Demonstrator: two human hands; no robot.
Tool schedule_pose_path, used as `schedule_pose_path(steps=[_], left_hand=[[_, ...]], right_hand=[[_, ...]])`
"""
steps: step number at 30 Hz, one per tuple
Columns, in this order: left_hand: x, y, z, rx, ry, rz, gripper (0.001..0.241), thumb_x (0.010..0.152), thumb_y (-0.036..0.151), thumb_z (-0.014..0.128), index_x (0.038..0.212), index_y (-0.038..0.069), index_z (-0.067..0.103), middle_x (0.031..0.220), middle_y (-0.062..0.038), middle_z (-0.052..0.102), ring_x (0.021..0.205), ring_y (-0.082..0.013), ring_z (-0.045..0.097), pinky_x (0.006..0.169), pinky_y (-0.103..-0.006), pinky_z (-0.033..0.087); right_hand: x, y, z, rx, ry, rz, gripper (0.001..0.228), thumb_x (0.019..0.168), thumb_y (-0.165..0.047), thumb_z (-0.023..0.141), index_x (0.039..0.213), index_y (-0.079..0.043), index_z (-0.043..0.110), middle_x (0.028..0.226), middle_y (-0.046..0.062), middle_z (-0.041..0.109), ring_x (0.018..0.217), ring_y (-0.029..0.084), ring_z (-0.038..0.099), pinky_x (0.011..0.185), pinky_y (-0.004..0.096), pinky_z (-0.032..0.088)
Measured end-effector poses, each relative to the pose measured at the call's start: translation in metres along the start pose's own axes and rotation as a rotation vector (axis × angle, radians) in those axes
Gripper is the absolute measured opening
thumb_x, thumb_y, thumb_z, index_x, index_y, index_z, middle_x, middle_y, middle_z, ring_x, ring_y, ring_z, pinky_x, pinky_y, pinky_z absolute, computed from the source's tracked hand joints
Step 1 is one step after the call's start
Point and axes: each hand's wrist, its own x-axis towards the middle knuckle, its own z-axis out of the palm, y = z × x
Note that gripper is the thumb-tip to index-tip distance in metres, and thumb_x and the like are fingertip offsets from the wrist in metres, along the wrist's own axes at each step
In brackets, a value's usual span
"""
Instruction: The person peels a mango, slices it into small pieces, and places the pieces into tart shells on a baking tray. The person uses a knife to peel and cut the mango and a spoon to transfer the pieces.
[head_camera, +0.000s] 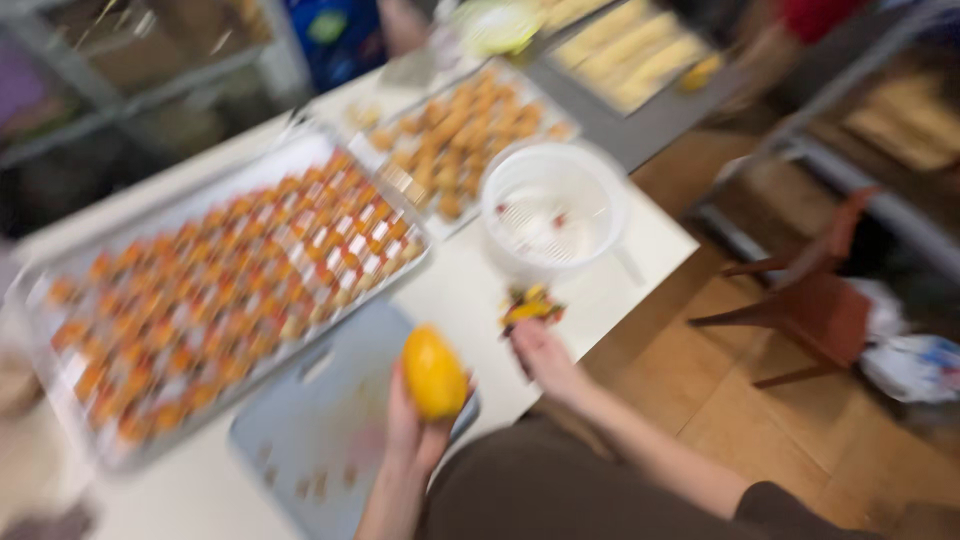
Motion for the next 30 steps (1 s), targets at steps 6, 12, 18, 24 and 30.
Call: schedule_pose_path(steps=[6, 12, 18, 24, 30], left_hand=[[-0.038, 0.011, 0.068, -0.036, -0.062, 0.020, 0.072, 0.100, 0.065, 0.031, 0.131, 0.007, 0.059, 0.115, -0.014, 0.069, 0.102, -0.0310, 0.068, 0.094, -0.0489, 0.056], [-0.047, 0.001, 0.071, 0.178, -0.019, 0.158, 0.067, 0.103, 0.060, 0.032, 0.132, 0.004, 0.056, 0.114, -0.016, 0.068, 0.101, -0.0292, 0.069, 0.088, -0.0484, 0.060], [-0.053, -0.002, 0.074, 0.335, -0.011, 0.315, 0.054, 0.104, 0.046, 0.039, 0.145, 0.009, 0.043, 0.122, -0.012, 0.061, 0.103, -0.0244, 0.066, 0.081, -0.0453, 0.061], [-0.050, 0.002, 0.075, 0.357, -0.021, 0.333, 0.056, 0.106, 0.043, 0.040, 0.150, 0.008, 0.041, 0.123, -0.012, 0.061, 0.107, -0.0231, 0.065, 0.083, -0.0444, 0.061], [-0.046, 0.003, 0.069, 0.337, -0.019, 0.290, 0.057, 0.104, 0.044, 0.041, 0.151, 0.010, 0.041, 0.124, -0.012, 0.062, 0.106, -0.0240, 0.065, 0.081, -0.0435, 0.061]], right_hand=[[-0.039, -0.082, -0.021, -0.195, -0.114, -0.108, 0.023, 0.104, -0.022, 0.054, 0.109, -0.006, 0.068, 0.075, -0.002, 0.060, 0.062, 0.006, 0.048, 0.055, 0.026, 0.040], [-0.033, -0.123, -0.020, -0.633, -0.299, -0.369, 0.016, 0.097, -0.021, 0.064, 0.099, -0.005, 0.068, 0.075, 0.008, 0.065, 0.066, 0.021, 0.062, 0.061, 0.034, 0.050], [-0.039, -0.149, -0.018, -0.844, -0.323, -0.484, 0.021, 0.091, -0.030, 0.070, 0.097, -0.010, 0.071, 0.081, 0.006, 0.069, 0.071, 0.029, 0.066, 0.062, 0.040, 0.052], [-0.033, -0.154, -0.019, -0.926, -0.326, -0.446, 0.024, 0.091, -0.035, 0.070, 0.098, -0.012, 0.072, 0.081, 0.004, 0.069, 0.072, 0.028, 0.067, 0.062, 0.040, 0.053], [-0.025, -0.152, -0.010, -0.894, -0.313, -0.497, 0.026, 0.092, -0.035, 0.070, 0.099, -0.011, 0.070, 0.082, 0.005, 0.067, 0.072, 0.028, 0.065, 0.062, 0.040, 0.052]])
